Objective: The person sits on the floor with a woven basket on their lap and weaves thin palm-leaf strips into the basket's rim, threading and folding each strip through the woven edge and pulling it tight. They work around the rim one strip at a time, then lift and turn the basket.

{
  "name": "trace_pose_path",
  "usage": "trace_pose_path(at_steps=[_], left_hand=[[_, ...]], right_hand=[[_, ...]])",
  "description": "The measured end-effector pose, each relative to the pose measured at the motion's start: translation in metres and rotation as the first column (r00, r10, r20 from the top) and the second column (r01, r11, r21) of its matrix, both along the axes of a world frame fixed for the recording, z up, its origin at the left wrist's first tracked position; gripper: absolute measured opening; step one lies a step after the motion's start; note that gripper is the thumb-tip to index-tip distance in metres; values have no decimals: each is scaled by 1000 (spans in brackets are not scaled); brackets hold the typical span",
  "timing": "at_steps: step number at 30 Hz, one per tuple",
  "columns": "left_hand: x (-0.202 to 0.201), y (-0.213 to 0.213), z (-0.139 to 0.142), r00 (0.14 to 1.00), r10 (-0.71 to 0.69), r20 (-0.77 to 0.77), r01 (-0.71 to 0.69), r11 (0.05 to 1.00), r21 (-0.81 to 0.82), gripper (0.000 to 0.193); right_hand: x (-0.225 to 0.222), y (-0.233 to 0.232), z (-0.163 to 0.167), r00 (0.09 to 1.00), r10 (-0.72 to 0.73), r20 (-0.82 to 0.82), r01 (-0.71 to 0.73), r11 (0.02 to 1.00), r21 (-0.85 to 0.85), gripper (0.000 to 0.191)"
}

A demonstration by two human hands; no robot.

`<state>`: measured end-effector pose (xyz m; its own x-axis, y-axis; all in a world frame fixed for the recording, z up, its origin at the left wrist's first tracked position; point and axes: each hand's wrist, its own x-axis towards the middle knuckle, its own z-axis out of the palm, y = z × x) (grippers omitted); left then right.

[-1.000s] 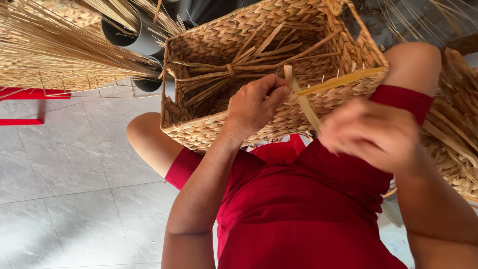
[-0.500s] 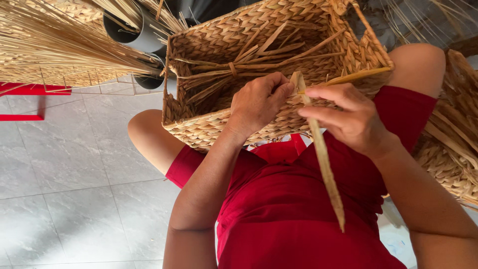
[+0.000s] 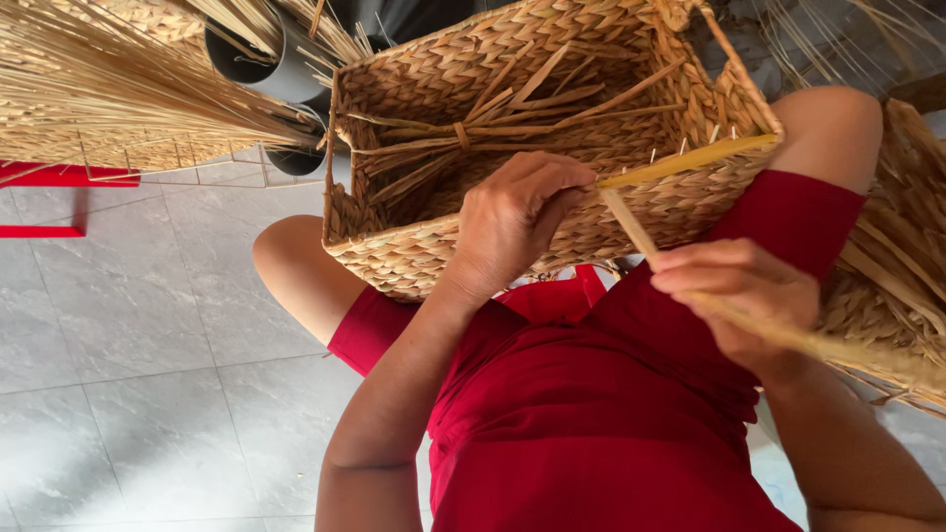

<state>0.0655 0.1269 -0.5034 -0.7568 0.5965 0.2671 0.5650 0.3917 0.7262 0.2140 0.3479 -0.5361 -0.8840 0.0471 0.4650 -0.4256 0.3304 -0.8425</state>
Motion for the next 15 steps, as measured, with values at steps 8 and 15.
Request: trace_pose_path(at_steps=[8,15], left_hand=[[5,8,-5,989,-3,-149,-7,998,-67,19],[-1,11,-2,1000,-26,2,26,995,-95,10]], right_hand=[[-53,-28,41,990,92,-110,-98,994,-46,10],[-165,-10,41,996,94,6,-91,972,-215,4]])
